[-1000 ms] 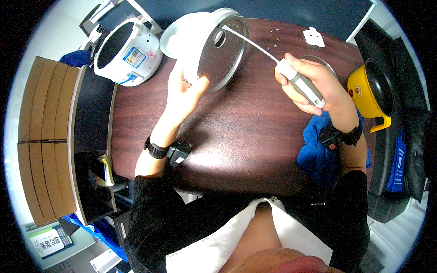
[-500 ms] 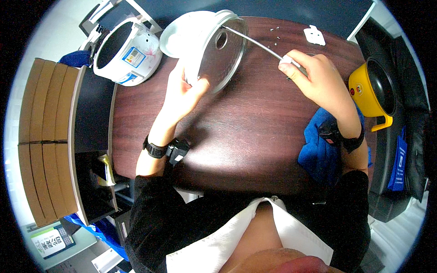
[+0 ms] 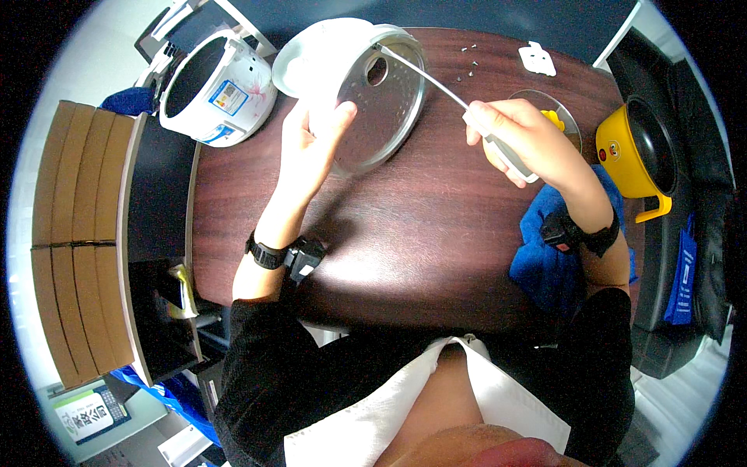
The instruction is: The person uses a screwdriver to remove screws from a white circular appliance lid. They repeatedly insert the screwdriver into screw holes, turn it, and remove screws, placing them on the table. The person handles the lid and screwdriver throughout the clip.
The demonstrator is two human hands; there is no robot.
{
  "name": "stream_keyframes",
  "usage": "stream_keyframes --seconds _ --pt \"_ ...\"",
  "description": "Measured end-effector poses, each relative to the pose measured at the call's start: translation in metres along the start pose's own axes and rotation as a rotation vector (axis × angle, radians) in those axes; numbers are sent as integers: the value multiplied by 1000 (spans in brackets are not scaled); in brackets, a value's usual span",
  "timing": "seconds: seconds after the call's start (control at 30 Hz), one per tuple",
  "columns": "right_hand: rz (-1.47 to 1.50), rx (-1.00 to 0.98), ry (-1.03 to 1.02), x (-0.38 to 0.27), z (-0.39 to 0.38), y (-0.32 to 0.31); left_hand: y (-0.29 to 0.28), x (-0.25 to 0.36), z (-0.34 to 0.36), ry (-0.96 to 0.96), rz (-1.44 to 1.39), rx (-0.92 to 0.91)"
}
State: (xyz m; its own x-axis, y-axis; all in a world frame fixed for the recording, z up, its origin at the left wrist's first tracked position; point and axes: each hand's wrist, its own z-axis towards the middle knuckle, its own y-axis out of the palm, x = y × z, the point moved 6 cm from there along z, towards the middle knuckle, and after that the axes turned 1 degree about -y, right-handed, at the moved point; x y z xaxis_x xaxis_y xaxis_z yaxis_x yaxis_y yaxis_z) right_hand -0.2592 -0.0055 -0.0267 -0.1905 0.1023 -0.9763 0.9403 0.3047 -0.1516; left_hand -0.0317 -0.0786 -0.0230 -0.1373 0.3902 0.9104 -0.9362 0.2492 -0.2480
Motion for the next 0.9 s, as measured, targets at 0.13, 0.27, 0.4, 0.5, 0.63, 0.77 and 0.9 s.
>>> stream_keyframes --seconds 0.13,0.27,0.4,0.5,0.63,0.77,0.9 --pt "215 -127 60 2 1 3 0 6 2 -13 -35 -62" --pt "400 -230 83 3 1 12 0 7 0 33 26 -146" --pt "580 -231 136 4 -1 24 5 19 -3 94 122 -147" --pt "554 -172 153 5 -4 28 7 25 -3 183 159 -109" --pt "452 -153 156 3 -4 31 8 31 -1 167 171 -115" --pt "405 -142 152 3 -6 34 3 27 -1 201 216 -120" --pt "381 -145 145 1 -8 36 -4 18 -2 169 81 -84"
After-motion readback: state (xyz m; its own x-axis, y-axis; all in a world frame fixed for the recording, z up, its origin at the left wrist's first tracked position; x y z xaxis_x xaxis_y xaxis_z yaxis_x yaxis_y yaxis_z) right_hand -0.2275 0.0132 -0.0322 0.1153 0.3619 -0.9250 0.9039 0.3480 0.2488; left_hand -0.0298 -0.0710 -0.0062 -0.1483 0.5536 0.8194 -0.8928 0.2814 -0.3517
